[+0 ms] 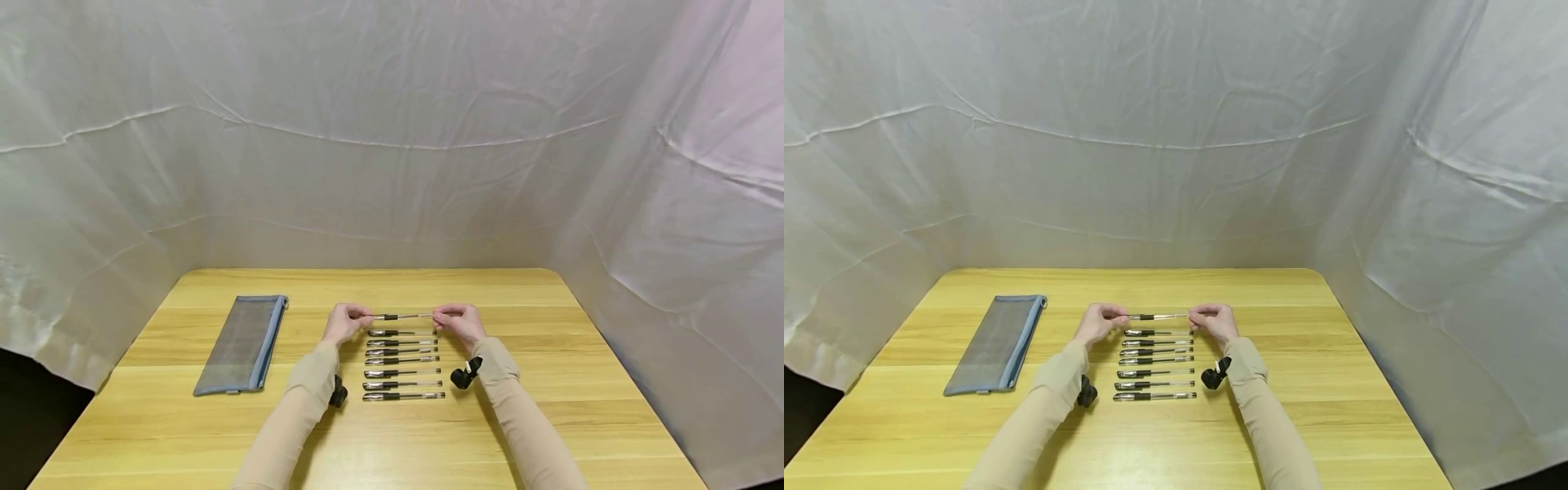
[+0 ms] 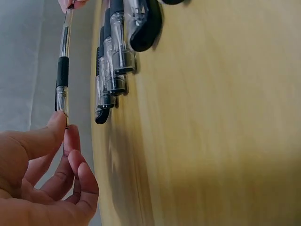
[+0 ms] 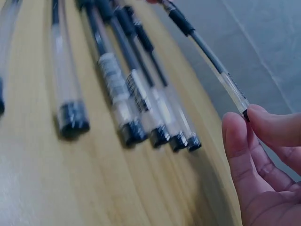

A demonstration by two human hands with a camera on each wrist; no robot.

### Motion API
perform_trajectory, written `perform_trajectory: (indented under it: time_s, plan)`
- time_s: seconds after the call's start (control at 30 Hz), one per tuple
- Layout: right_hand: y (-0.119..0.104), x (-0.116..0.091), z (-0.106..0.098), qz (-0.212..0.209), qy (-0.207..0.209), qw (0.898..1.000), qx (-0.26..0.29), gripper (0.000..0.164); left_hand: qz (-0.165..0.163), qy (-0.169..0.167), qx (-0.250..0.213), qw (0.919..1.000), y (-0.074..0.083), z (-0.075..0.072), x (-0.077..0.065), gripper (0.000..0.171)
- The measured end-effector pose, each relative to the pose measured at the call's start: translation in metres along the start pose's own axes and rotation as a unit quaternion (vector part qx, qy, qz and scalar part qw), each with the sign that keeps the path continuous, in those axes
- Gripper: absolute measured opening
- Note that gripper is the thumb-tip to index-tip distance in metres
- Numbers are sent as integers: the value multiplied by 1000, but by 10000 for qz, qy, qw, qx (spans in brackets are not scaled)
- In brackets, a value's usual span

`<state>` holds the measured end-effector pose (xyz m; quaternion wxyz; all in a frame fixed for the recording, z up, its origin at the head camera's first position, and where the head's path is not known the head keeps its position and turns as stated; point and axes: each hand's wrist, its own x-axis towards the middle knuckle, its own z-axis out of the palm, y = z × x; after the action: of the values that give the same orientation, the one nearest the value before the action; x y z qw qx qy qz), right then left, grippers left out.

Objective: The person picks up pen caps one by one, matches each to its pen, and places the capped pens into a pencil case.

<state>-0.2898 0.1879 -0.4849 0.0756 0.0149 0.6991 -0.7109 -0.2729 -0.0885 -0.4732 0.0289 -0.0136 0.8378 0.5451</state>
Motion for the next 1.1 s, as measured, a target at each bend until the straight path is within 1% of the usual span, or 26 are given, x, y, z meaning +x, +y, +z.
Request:
perform_trajectory:
  time_s: [0.17,0.2,0.23,0.33,0.4,0.6,0.7,0.97,1.1]
  plan:
    - [1,2,1,-101,128,9996,-244,29,9,95,575,9983,0,3,4,14]
    - [1,2,1,-101,146,9992,-361,28,8,110,697,9975,0,4,5,13]
    - [2,2,1,-117,164,9988,-452,26,-30,112,761,9970,0,5,5,13]
    - [3,3,1,-136,202,9966,-786,19,-19,121,979,9951,0,6,5,12]
    - [3,3,1,-113,217,9949,-979,17,4,133,1090,9940,1,7,5,11]
    - [3,2,2,-54,155,9921,-1247,20,107,163,1240,9921,-1,9,6,9]
    - [3,2,3,-12,206,9904,-1368,19,131,210,1321,9909,-2,9,7,8]
    - [1,-1,6,-2,363,9817,-1872,16,85,226,1411,9897,-2,10,6,8]
    - [1,-1,6,-113,356,9770,-2097,15,86,229,1446,9892,-1,10,6,8]
